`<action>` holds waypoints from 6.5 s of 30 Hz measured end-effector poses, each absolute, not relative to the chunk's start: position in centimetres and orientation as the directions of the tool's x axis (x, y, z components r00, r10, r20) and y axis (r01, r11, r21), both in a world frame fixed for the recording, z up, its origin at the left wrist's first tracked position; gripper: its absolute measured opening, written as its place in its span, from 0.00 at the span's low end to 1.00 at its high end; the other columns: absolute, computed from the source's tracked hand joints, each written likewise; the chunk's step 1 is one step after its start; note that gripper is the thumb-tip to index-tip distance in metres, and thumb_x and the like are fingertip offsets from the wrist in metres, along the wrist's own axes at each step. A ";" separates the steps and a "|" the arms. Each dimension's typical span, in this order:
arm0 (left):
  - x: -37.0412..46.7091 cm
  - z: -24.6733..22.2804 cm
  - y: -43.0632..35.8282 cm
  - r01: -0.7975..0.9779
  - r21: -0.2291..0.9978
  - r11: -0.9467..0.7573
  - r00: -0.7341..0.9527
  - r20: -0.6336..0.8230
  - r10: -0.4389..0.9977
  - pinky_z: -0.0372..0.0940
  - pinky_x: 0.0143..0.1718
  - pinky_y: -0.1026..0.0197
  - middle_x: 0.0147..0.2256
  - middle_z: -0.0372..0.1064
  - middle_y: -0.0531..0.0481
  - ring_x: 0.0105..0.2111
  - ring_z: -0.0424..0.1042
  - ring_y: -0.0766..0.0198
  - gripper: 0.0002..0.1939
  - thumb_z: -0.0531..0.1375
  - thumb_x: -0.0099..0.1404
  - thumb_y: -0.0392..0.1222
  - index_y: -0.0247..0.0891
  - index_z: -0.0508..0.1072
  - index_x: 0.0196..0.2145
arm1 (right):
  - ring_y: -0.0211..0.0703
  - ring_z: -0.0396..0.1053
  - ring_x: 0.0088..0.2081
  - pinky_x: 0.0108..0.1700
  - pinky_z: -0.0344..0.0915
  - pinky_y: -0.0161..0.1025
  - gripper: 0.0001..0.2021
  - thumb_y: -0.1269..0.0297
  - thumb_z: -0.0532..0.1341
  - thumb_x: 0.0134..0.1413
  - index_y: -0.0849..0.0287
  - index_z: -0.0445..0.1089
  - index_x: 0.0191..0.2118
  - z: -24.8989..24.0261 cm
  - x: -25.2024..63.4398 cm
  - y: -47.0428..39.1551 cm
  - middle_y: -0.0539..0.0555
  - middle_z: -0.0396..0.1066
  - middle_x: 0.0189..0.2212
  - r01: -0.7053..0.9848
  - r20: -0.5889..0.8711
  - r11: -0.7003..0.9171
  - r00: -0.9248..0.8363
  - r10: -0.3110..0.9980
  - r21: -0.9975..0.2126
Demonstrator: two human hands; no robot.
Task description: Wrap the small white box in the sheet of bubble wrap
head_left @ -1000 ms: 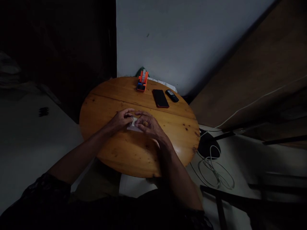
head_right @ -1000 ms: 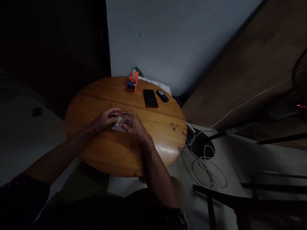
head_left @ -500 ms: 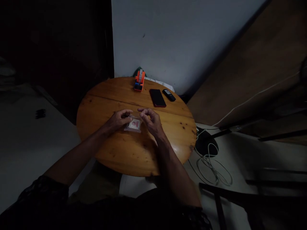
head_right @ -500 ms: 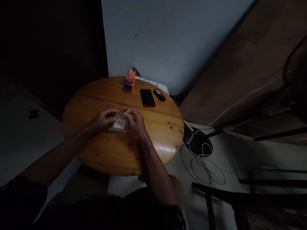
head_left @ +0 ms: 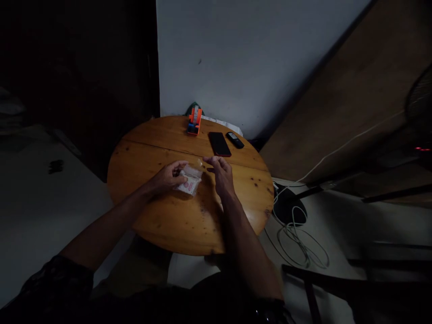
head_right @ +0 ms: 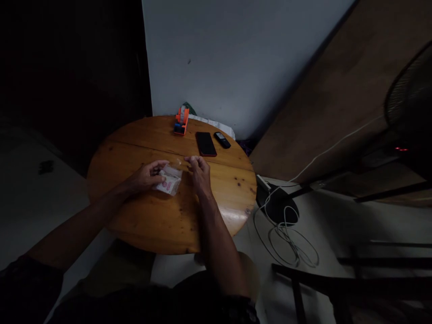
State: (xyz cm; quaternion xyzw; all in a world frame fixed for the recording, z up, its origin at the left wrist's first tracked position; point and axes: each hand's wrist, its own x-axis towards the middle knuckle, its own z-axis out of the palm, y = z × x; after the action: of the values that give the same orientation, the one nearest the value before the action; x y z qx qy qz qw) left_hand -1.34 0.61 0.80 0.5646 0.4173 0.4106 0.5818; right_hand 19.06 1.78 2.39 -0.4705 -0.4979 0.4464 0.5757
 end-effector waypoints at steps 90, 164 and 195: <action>-3.8 -0.2 3.1 0.346 0.935 -0.078 -0.276 0.180 0.944 0.64 0.37 0.62 0.32 0.70 0.51 0.31 0.68 0.62 0.24 0.58 0.49 0.37 0.35 0.72 0.46 | 0.52 0.71 0.39 0.44 0.65 0.44 0.12 0.66 0.57 0.50 0.55 0.73 0.41 0.1 21.1 2.8 0.56 0.76 0.33 0.733 0.203 -0.033 0.231 0.952 -0.680; -1.3 -0.9 -2.6 0.856 0.405 -0.321 0.288 0.144 0.947 0.54 0.64 0.42 0.63 0.62 0.32 0.64 0.60 0.38 0.58 0.66 0.53 0.60 0.33 0.44 0.71 | 0.51 0.71 0.53 0.57 0.64 0.45 0.23 0.62 0.63 0.52 0.58 0.71 0.55 3.4 20.8 1.4 0.56 0.75 0.52 0.733 0.281 0.254 -0.089 0.955 -0.631; -2.6 2.2 -2.5 0.820 0.284 -0.496 0.467 0.168 0.868 0.60 0.61 0.46 0.58 0.68 0.40 0.59 0.66 0.48 0.22 0.55 0.67 0.47 0.39 0.70 0.56 | 0.52 0.63 0.63 0.63 0.56 0.47 0.22 0.68 0.56 0.60 0.62 0.68 0.59 1.4 19.0 0.3 0.61 0.65 0.64 0.839 0.113 0.455 -0.443 0.890 -0.297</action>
State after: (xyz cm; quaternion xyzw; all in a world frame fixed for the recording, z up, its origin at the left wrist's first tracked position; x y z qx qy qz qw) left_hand -2.63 -2.48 2.24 0.8526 0.4950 0.1460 0.0818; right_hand 19.02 0.25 1.36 -0.5124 -0.8435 0.0989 0.1270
